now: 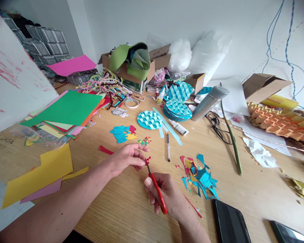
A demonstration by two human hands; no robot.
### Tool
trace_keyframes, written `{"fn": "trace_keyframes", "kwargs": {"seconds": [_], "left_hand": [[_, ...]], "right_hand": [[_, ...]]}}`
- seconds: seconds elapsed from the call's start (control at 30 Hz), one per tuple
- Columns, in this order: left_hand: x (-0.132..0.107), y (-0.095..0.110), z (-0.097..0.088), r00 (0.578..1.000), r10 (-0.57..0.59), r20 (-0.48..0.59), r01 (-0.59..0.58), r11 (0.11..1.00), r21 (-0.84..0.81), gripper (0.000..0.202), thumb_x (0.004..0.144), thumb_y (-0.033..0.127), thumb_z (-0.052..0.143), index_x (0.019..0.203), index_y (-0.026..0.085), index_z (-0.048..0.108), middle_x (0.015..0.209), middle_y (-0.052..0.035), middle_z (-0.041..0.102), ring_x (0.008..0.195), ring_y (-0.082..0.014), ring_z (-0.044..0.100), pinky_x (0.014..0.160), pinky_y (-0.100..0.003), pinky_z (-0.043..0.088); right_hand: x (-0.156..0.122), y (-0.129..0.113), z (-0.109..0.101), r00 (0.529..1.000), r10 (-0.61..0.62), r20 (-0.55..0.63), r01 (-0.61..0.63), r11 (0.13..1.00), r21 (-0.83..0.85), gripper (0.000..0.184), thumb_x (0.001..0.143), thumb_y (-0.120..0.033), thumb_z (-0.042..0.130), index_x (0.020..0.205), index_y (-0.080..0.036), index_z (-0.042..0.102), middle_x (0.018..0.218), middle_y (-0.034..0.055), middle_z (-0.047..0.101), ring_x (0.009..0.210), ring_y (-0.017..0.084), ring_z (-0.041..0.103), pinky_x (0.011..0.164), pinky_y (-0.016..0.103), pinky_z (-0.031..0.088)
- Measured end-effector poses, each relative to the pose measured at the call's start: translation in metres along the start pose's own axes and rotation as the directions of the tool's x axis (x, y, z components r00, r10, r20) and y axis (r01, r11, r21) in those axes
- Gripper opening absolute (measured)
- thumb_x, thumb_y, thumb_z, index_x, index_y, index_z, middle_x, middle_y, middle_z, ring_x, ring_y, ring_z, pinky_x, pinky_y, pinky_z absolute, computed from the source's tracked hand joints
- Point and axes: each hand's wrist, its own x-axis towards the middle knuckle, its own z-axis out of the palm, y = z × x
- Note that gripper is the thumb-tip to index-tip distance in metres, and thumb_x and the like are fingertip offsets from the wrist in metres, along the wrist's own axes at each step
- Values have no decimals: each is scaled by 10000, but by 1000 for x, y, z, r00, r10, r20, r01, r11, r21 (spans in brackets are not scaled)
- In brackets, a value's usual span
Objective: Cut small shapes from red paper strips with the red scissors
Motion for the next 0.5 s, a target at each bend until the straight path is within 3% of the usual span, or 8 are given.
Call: {"fn": "trace_keyframes", "kwargs": {"seconds": [0.5], "left_hand": [[-1,3,0,1000,-11,-9,11,1000,7,450,593,133,712,1019,112,567,671,-1,627,538,-96,558,551,-244,426]], "right_hand": [[-1,-2,-3,1000,1,-24,-2,999,-40,552,701,-697,602,630,-161,496,438,-34,529,278,60,472,291,130,229]]}}
